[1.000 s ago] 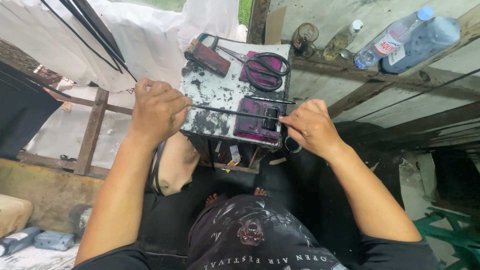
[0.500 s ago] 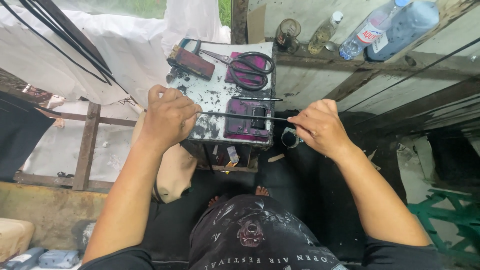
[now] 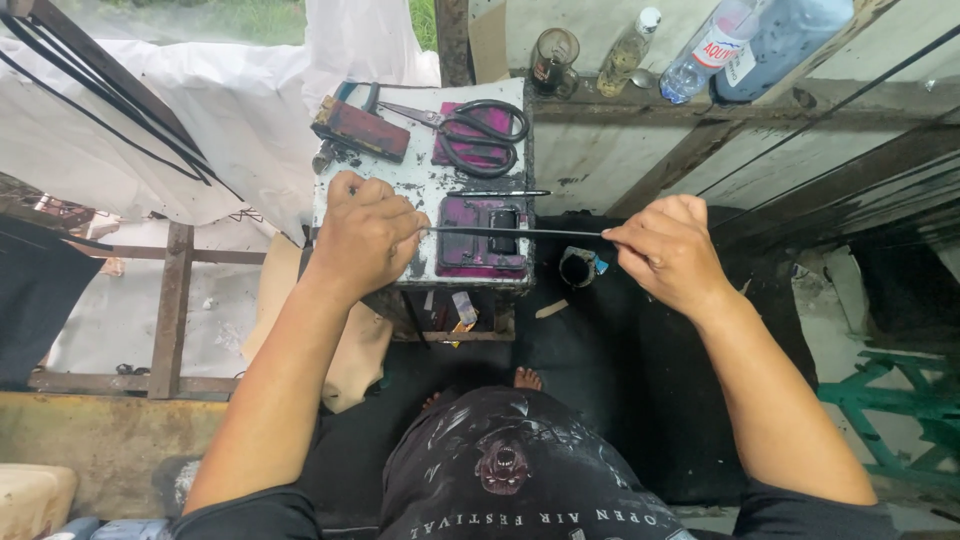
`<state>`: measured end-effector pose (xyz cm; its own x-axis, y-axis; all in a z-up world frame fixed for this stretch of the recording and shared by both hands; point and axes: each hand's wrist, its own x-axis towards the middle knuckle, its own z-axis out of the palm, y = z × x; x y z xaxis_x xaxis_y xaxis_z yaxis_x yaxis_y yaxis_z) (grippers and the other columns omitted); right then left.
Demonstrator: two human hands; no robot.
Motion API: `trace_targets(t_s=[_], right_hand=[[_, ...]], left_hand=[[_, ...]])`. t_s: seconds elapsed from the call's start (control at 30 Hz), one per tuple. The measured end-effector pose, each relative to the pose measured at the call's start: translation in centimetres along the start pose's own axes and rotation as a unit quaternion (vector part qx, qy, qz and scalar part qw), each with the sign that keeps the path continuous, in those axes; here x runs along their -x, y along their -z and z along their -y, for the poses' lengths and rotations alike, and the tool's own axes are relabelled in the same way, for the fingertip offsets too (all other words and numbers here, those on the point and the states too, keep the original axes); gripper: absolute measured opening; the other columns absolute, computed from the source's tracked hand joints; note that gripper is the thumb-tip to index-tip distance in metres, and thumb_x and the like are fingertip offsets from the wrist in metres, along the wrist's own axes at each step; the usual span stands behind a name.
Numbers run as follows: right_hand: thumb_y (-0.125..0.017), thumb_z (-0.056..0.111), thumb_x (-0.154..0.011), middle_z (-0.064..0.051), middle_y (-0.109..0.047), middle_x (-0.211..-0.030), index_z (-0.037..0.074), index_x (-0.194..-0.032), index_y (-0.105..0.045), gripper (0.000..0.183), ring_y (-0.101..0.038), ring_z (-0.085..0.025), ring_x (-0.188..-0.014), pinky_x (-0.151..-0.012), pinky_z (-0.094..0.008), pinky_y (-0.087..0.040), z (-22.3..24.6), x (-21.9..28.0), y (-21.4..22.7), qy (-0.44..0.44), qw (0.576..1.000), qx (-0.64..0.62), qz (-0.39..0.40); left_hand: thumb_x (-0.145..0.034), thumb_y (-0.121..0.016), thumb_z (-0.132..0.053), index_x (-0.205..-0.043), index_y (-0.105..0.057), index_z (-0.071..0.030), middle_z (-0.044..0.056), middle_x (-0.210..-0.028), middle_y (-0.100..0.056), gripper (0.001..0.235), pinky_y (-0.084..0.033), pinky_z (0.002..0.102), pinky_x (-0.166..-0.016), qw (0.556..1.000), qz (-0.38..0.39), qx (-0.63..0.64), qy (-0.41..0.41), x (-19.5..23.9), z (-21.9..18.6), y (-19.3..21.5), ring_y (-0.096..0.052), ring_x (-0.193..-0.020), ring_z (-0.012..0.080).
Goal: The person dyes the edges of long leather strips by pulling them through a manual applicator and then hangs them on a line to dry using clothespins.
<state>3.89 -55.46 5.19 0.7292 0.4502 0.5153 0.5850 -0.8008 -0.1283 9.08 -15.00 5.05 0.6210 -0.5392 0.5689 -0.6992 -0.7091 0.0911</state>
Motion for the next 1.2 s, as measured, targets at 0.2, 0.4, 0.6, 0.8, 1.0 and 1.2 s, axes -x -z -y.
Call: trace_targets(t_s=[0.2,0.4,0.6,0.8,1.0,1.2], right_hand=[[-0.074,0.016,-0.095,0.008,-0.071,-0.083,0.022,-0.094,-0.079,0.008,-0.063,-0.015,-0.093,-0.095,-0.035,-0.041,-0.5,1.2,1.0,-0.017,0.999,0.031,-0.001],[-0.072,0.018,-0.096,0.009,-0.072,-0.084,0.023,-0.095,-0.079,0.008,-0.064,-0.016,-0.096,-0.097,-0.035,-0.04,-1.4,2.6,1.4,-0.041,0.999,0.035,-0.005],[-0.073,0.017,-0.097,0.008,-0.072,-0.086,0.021,-0.096,-0.079,0.007,-0.064,-0.017,-0.097,-0.098,-0.036,-0.039,-2.1,3.7,1.8,-0.061,0.997,0.044,-0.011],[-0.075,0.014,-0.096,0.005,-0.073,-0.088,0.018,-0.097,-0.08,0.007,-0.064,-0.019,-0.098,-0.098,-0.037,-0.039,-2.7,4.5,2.3,-0.083,0.996,0.043,-0.008],[-0.077,0.014,-0.097,0.004,-0.073,-0.088,0.018,-0.098,-0.08,0.005,-0.064,-0.019,-0.099,-0.1,-0.037,-0.039,-3.3,5.4,2.6,-0.093,0.994,0.056,-0.005],[-0.074,0.016,-0.098,0.003,-0.073,-0.092,0.019,-0.103,-0.079,0.008,-0.063,-0.019,-0.102,-0.102,-0.037,-0.037,-3.9,5.4,3.1,-0.11,0.993,0.028,0.018]], left_hand=[[-0.088,-0.075,-0.017,-0.083,-0.08,-0.018,-0.002,-0.076,-0.073,0.007,-0.034,0.041,-0.1,1.0,0.001,0.023,-0.015,-1.2,-1.1,-0.7,-0.058,-0.086,0.0157],[-0.086,-0.076,-0.017,-0.082,-0.079,-0.019,-0.003,-0.074,-0.072,0.006,-0.035,0.039,-0.098,0.999,0.005,0.027,-0.028,-2.3,-1.9,-1.3,-0.058,-0.086,0.015],[-0.089,-0.073,-0.017,-0.082,-0.079,-0.02,-0.003,-0.073,-0.071,0.01,-0.034,0.04,-0.099,0.997,0.01,0.066,-0.04,-3.1,-2.3,-2.2,-0.057,-0.086,0.0155],[-0.088,-0.072,-0.017,-0.08,-0.079,-0.02,-0.003,-0.072,-0.07,0.011,-0.035,0.04,-0.097,0.995,0.0,0.082,-0.049,-3.7,-2.8,-2.8,-0.057,-0.084,0.0158],[-0.087,-0.071,-0.019,-0.084,-0.08,-0.02,-0.001,-0.073,-0.071,0.009,-0.033,0.041,-0.098,0.993,0.024,0.107,-0.044,-4.1,-3.2,-3.5,-0.057,-0.086,0.0172],[-0.086,-0.075,-0.019,-0.089,-0.08,-0.017,0.001,-0.078,-0.073,0.006,-0.035,0.041,-0.095,0.988,0.053,0.141,-0.028,-4.7,-3.2,-3.4,-0.061,-0.088,0.0196]])
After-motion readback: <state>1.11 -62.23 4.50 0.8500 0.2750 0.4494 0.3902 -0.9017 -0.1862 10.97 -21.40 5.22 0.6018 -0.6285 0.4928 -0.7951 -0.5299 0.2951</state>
